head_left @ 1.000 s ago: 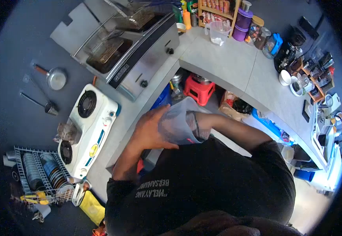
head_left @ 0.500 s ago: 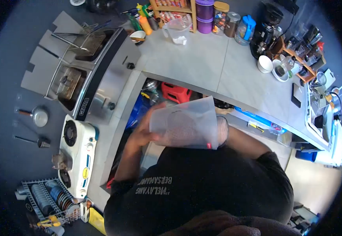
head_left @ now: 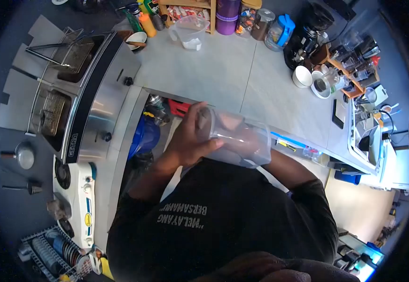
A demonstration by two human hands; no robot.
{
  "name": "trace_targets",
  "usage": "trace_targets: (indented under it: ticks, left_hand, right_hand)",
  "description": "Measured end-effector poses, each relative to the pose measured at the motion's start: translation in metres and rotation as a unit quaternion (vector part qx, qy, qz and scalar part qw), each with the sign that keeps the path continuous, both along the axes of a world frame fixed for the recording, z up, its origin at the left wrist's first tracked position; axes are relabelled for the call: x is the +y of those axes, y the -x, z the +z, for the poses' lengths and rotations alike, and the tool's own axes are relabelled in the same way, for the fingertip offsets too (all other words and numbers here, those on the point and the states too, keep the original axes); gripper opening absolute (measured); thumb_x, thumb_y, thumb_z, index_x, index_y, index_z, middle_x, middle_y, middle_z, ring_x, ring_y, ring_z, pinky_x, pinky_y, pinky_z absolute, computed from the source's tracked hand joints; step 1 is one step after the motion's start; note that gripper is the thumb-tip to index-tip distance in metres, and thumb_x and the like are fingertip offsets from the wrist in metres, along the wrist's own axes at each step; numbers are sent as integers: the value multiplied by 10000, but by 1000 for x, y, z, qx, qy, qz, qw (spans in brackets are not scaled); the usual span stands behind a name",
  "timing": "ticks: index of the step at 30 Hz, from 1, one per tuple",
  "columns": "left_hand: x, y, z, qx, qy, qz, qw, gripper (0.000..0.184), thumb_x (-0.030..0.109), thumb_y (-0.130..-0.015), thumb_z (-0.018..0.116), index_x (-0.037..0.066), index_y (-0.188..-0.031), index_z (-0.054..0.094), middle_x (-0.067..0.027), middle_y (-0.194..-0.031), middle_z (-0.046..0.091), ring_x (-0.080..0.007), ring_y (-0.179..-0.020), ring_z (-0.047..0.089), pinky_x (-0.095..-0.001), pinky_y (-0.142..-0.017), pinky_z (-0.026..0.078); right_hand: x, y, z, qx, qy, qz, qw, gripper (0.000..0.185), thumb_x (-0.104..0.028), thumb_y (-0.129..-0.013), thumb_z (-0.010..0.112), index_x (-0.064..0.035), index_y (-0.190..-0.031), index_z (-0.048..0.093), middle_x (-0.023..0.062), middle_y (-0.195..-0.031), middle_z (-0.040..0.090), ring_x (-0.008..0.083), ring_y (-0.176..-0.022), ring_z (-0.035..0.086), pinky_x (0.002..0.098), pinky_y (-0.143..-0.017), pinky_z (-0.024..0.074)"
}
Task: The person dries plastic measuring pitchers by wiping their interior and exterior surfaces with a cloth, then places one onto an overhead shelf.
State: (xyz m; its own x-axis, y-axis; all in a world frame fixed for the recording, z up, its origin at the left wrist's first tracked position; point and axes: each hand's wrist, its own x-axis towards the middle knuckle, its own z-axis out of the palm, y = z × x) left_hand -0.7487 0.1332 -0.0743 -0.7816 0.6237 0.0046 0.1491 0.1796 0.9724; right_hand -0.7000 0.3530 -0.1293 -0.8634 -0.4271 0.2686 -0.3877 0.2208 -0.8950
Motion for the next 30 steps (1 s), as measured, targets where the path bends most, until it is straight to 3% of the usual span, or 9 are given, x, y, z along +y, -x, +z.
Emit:
trace_targets:
  ticks: [3, 5, 7, 10, 11, 15, 19, 22, 30]
  left_hand:
    - [10, 33, -16, -52, -32, -50, 997, 1024, 354, -730, 813, -20, -1514, 272, -203, -1370, 475, -315, -1306, 480, -455, -1120, 375]
    - [13, 53, -17, -4, -70, -70, 995, 1072, 418, -701, 848, -22, -1504, 293, -198, -1345, 506, -308, -1286, 510, -441, -1098, 398]
    - [8, 85, -3, 95, -57, -119, 987, 1108, 482, -679, 885, -12, -1500, 327, -214, -1365, 516, -309, -1307, 512, -426, -1107, 393]
    - [5, 132, 1, -169, -229, -157, 946, 1135, 534, -661, 881, -7, -1499, 338, -175, -1359, 519, -254, -1298, 511, -404, -1094, 398]
    - [2, 148, -2, -151, -239, -175, 943, 1141, 554, -662, 872, -7, -1500, 338, -166, -1356, 522, -239, -1280, 520, -401, -1081, 411]
    - [-9, 207, -34, -142, -277, -218, 925, 1148, 628, -680, 816, -11, -1504, 334, -156, -1335, 538, -225, -1160, 595, -405, -997, 496]
    - [-26, 235, -62, -289, -344, -190, 873, 1013, 594, -781, 715, 6, -1512, 332, -186, -1345, 542, -272, -1130, 628, -431, -944, 538]
    - [-33, 250, -72, -361, -355, -150, 849, 947, 550, -807, 629, -9, -1519, 349, -213, -1403, 534, -319, -1236, 579, -456, -1036, 482]
    - [-43, 283, -82, -338, -372, -178, 846, 944, 542, -827, 597, -10, -1548, 340, -194, -1441, 531, -311, -1274, 556, -451, -1057, 470]
  right_hand:
    - [-3, 15, -14, -225, 214, -30, 950, 599, -295, -968, 708, -119, -1500, 497, 104, -1446, 568, 238, -1351, 533, 373, -1133, 422]
    - [-7, 24, -1, -334, 353, -26, 874, 599, -303, -975, 703, -136, -1508, 486, 78, -1465, 553, 238, -1357, 520, 378, -1131, 423]
    - [-27, 47, 20, -328, 341, -73, 878, 491, -237, -1007, 651, -113, -1463, 515, 75, -1447, 558, 211, -1332, 522, 395, -1111, 434]
    - [-44, 100, 45, -193, -7, -77, 978, 475, -265, -950, 714, -73, -1357, 560, 87, -1324, 598, 227, -1264, 570, 386, -1047, 476]
    - [-50, 113, 58, -160, -144, -65, 974, 438, -264, -940, 712, -69, -1310, 582, 84, -1268, 616, 236, -1219, 588, 397, -1016, 487]
    - [-84, 148, 134, -118, -543, 6, 831, 206, -173, -979, 561, -80, -1106, 694, 39, -1046, 689, 259, -989, 649, 499, -879, 513]
    - [-51, 140, 149, -72, -422, -76, 900, 284, -223, -955, 602, -76, -1196, 627, 83, -1151, 622, 288, -1080, 597, 492, -942, 467]
    - [-33, 149, 141, 4, -274, -118, 955, 381, -261, -938, 633, -72, -1264, 576, 117, -1230, 572, 309, -1148, 558, 487, -989, 433]
    - [37, 170, 168, 52, -229, -27, 972, 686, -360, -890, 715, -64, -1445, 442, 207, -1440, 437, 366, -1331, 454, 474, -1114, 342]
